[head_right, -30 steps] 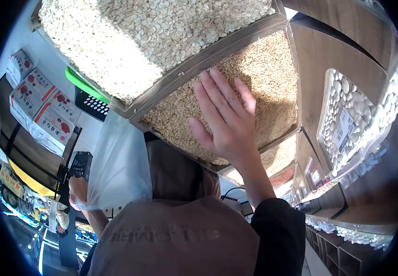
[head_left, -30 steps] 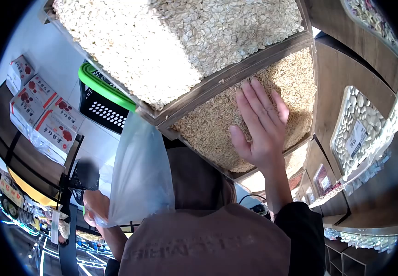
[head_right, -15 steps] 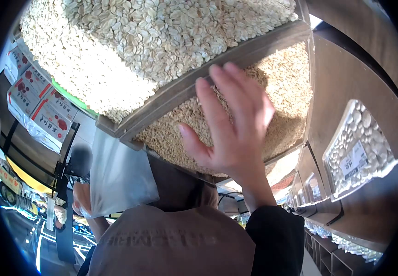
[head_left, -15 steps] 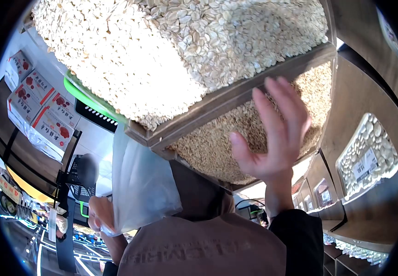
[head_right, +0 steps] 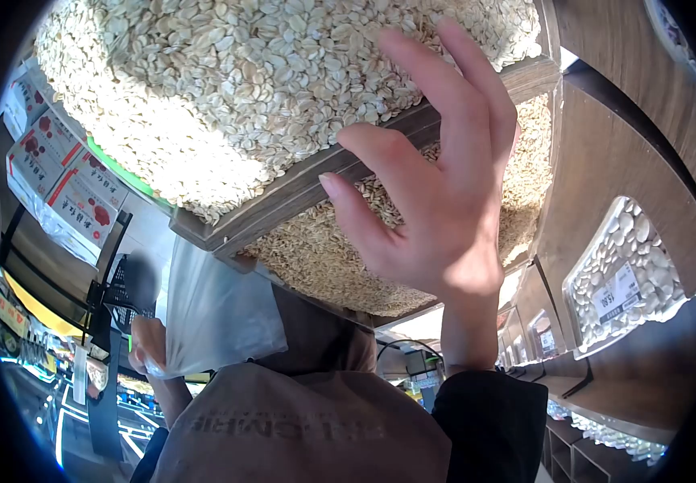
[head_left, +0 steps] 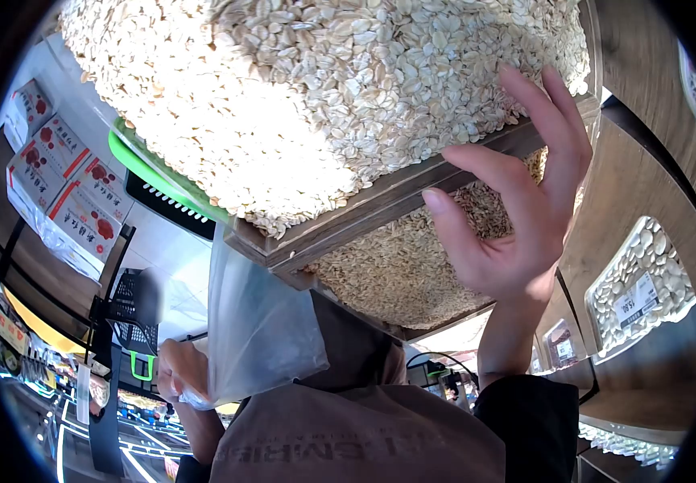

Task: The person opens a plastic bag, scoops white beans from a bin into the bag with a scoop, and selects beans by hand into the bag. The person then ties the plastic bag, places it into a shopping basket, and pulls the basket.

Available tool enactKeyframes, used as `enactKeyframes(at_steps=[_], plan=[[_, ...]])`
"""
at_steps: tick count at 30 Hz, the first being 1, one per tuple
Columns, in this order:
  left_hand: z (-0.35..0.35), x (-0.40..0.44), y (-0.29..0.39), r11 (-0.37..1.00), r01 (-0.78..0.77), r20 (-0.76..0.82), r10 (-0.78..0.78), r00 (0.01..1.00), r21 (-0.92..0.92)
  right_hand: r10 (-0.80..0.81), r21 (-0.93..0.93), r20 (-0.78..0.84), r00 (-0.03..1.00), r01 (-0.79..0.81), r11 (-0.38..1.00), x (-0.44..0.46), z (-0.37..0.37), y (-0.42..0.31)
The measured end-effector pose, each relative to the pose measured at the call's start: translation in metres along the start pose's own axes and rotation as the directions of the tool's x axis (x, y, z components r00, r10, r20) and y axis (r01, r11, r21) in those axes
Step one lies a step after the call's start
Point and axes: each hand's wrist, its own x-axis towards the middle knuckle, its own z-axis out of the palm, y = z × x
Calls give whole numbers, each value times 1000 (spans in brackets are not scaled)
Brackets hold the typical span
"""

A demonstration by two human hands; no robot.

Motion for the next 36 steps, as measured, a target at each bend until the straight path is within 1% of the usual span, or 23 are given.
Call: enactKeyframes(at_steps=[2, 3, 5, 6, 8, 9, 11, 12, 14, 17, 23, 26, 29, 30, 32, 33, 35, 36], plan=[[-1, -1, 2, 1000, 18, -17, -17, 1000, 22, -141, -40, 6, 990, 141, 989, 16, -2, -9], [1, 0, 3, 1000, 18, -18, -18, 1000, 22, 19, -27, 99, 995, -16, 1000, 28, -10, -31], [4, 3, 4, 999, 44, -28, -44, 999, 17, 177, -30, 193, 965, -175, 984, 28, -7, -33], [2, -1, 3, 999, 45, -29, -45, 999, 16, 48, -30, 74, 996, -46, 998, 9, 6, -8], [-3, -11, -2, 995, -99, -152, 102, 983, 27, -85, -44, -44, 995, 83, 996, 4, 15, 2], [-4, -11, 1, 995, -98, -155, 101, 983, 27, -93, 0, -64, 994, 93, 996, 3, 16, 0], [-6, -7, 7, 999, -8, -77, 12, 997, 48, -98, 49, -82, 992, 102, 994, 7, 14, -12], [-6, -6, 7, 999, -8, -82, 12, 997, 47, 19, 47, -40, 999, -17, 999, 9, 10, -22], [-7, -5, 7, 998, -22, -68, 26, 997, 50, 135, 41, 3, 991, -135, 990, 8, 9, -27], [-8, -3, 10, 1000, 9, -30, -8, 1000, 27, 120, 71, -59, 991, -116, 991, 6, 10, -23], [-4, 5, 9, 999, 28, 3, -28, 1000, 16, 104, 59, -81, 991, -100, 993, 9, 9, -21], [-3, 9, 8, 999, 40, 20, -41, 999, 11, 76, 7, -35, 996, -76, 997, 15, 4, -25], [-7, 6, 8, 999, 39, 16, -39, 999, 22, 68, 25, 1, 998, -68, 997, 23, 3, -29], [-6, 5, 8, 999, 38, 16, -38, 999, 22, 96, -15, 76, 992, -95, 995, 33, -1, -36], [-5, 5, 7, 1000, 22, -14, -22, 1000, 14, 126, -56, 149, 981, -119, 991, 33, 1, -34], [-4, 5, 6, 1000, 22, -14, -22, 1000, 14, 69, -10, 67, 995, -68, 998, 22, 7, -25], [-2, 7, 5, 1000, 21, -21, -20, 1000, 7, 13, 32, -17, 1000, -13, 999, 16, 10, -20], [-3, 7, 5, 1000, 19, -21, -19, 1000, 6, 19, 12, 9, 1000, -19, 1000, 16, 9, -21]])
